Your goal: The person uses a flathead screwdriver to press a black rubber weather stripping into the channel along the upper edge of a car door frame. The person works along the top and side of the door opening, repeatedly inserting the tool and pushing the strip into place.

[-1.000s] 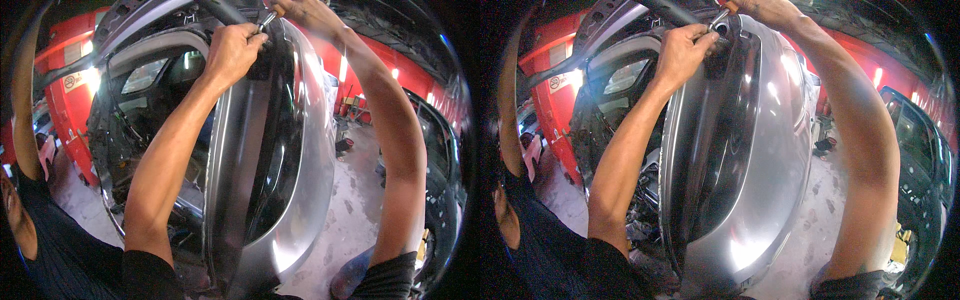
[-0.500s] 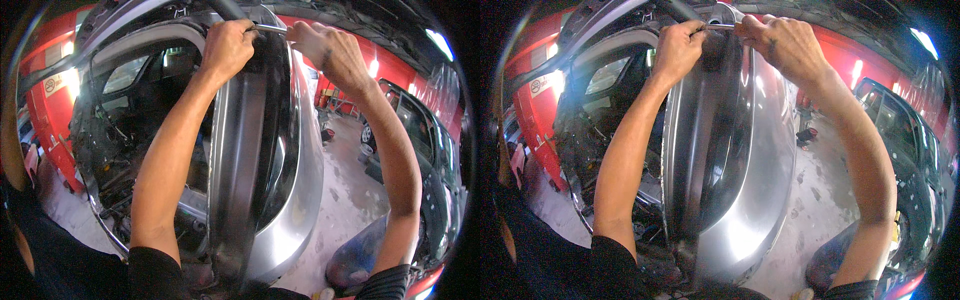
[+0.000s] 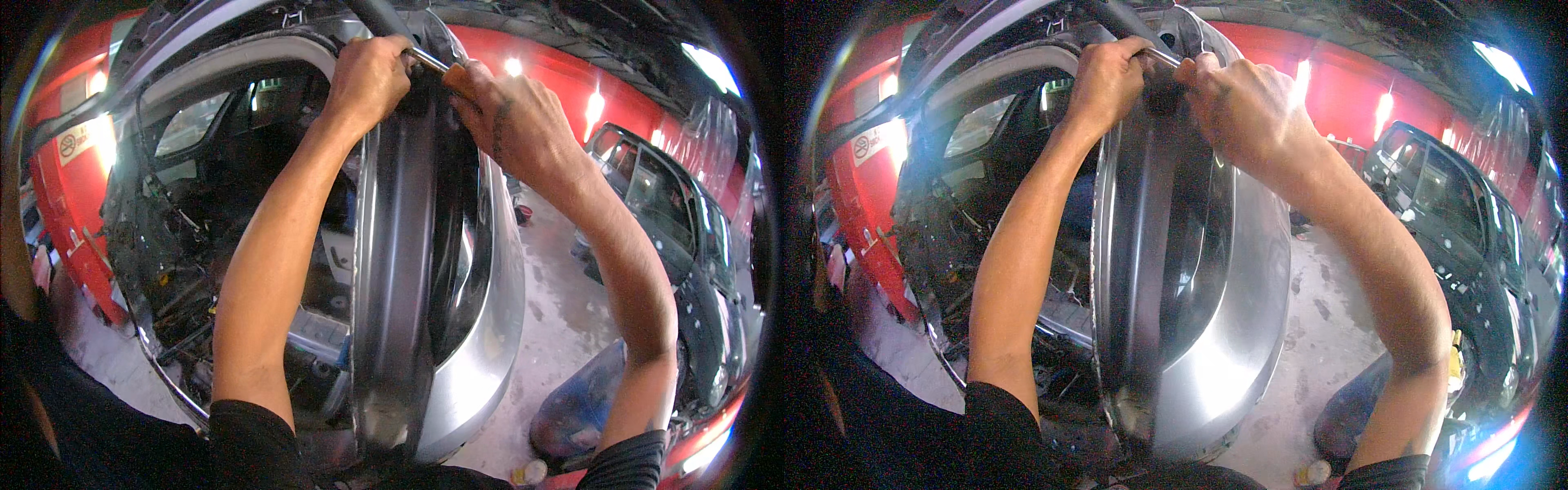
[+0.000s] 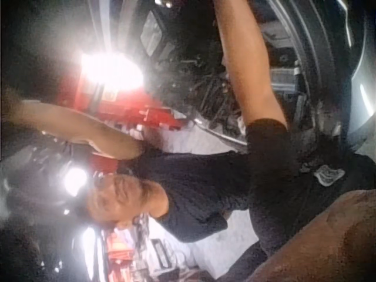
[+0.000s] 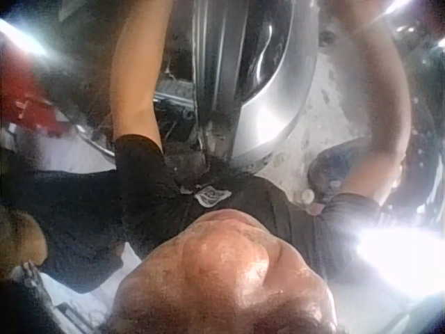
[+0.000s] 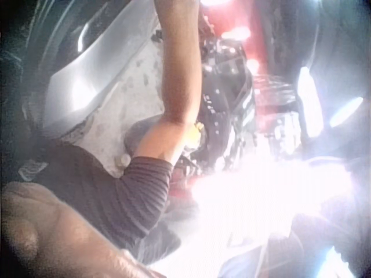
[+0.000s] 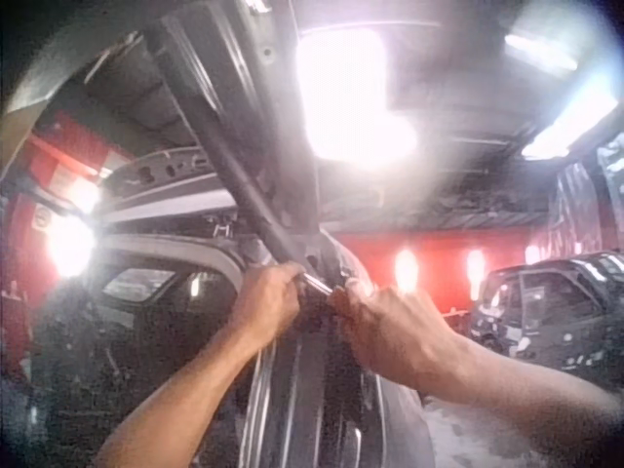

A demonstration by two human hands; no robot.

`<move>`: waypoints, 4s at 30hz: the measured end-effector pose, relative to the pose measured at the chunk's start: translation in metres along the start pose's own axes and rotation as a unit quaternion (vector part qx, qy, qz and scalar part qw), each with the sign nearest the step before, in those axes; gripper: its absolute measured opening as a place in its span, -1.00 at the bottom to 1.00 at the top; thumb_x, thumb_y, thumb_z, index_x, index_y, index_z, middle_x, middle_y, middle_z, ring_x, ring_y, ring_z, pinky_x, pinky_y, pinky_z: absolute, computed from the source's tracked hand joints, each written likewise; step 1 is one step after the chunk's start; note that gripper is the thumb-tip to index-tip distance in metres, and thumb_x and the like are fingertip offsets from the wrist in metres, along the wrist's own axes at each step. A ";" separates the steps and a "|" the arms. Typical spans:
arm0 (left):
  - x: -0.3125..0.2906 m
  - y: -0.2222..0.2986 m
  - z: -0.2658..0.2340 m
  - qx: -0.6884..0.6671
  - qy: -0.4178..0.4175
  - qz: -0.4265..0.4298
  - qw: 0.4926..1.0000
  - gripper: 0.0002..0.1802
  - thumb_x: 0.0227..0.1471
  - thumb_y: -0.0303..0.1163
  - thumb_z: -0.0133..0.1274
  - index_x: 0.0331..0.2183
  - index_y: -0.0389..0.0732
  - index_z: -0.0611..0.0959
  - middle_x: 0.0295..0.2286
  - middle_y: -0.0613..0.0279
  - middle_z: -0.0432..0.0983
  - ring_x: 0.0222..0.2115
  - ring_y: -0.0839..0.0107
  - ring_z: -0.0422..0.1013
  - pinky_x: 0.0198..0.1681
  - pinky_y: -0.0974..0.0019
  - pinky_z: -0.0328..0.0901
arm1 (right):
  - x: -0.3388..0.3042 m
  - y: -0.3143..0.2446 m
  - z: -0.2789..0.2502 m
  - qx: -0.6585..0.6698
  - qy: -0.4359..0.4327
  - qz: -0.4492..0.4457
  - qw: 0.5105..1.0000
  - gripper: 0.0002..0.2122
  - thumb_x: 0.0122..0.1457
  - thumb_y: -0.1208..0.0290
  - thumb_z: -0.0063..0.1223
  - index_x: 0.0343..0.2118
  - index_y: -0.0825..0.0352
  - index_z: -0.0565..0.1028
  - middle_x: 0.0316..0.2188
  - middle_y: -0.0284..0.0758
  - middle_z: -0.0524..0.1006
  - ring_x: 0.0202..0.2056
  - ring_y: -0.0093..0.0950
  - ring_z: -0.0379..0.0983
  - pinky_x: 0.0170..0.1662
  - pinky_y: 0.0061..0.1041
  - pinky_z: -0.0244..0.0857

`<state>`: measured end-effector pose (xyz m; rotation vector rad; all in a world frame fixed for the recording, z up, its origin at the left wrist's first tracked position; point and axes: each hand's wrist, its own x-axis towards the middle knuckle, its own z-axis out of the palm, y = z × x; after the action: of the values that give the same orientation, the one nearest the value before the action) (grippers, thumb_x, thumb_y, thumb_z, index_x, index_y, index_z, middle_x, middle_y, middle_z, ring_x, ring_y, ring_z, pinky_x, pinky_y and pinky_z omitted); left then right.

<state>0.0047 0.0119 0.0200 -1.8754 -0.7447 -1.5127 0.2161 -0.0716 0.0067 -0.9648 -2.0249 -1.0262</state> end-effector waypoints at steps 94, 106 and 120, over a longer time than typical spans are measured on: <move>0.003 0.007 0.002 -0.034 -0.009 0.003 0.999 -0.76 0.13 -0.49 0.08 -0.18 -0.28 0.75 -0.43 -0.10 0.66 -0.41 0.11 0.65 -0.28 0.15 0.45 | -0.007 0.025 0.001 0.019 0.010 -0.009 1.000 -0.80 0.35 0.28 0.04 -0.02 0.15 0.43 -0.44 -0.14 0.60 -0.39 -0.05 0.59 -0.34 -0.05 0.43; 0.003 0.000 0.008 -0.004 0.012 0.014 1.000 -0.76 0.08 -0.49 0.09 -0.22 -0.23 0.77 -0.40 -0.12 0.65 -0.36 0.00 0.64 -0.29 0.11 0.48 | -0.010 -0.011 -0.003 -0.028 -0.009 0.019 0.999 -0.77 0.36 0.34 -0.07 -0.03 0.31 0.48 -0.53 -0.06 0.62 -0.44 -0.07 0.65 -0.36 -0.06 0.51; 0.009 -0.007 -0.001 0.029 -0.038 0.061 0.997 -0.86 0.09 -0.42 0.11 -0.36 -0.22 0.73 -0.45 -0.17 0.61 -0.35 -0.12 0.59 -0.25 -0.06 0.44 | -0.014 -0.015 -0.008 0.032 -0.025 0.005 0.999 -0.79 0.31 0.36 0.01 -0.09 0.35 0.52 -0.51 -0.02 0.60 -0.42 -0.02 0.63 -0.35 -0.06 0.50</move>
<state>0.0003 0.0165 0.0298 -1.9079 -0.6879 -1.3376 0.2124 -0.0884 -0.0061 -0.9753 -2.0776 -0.9348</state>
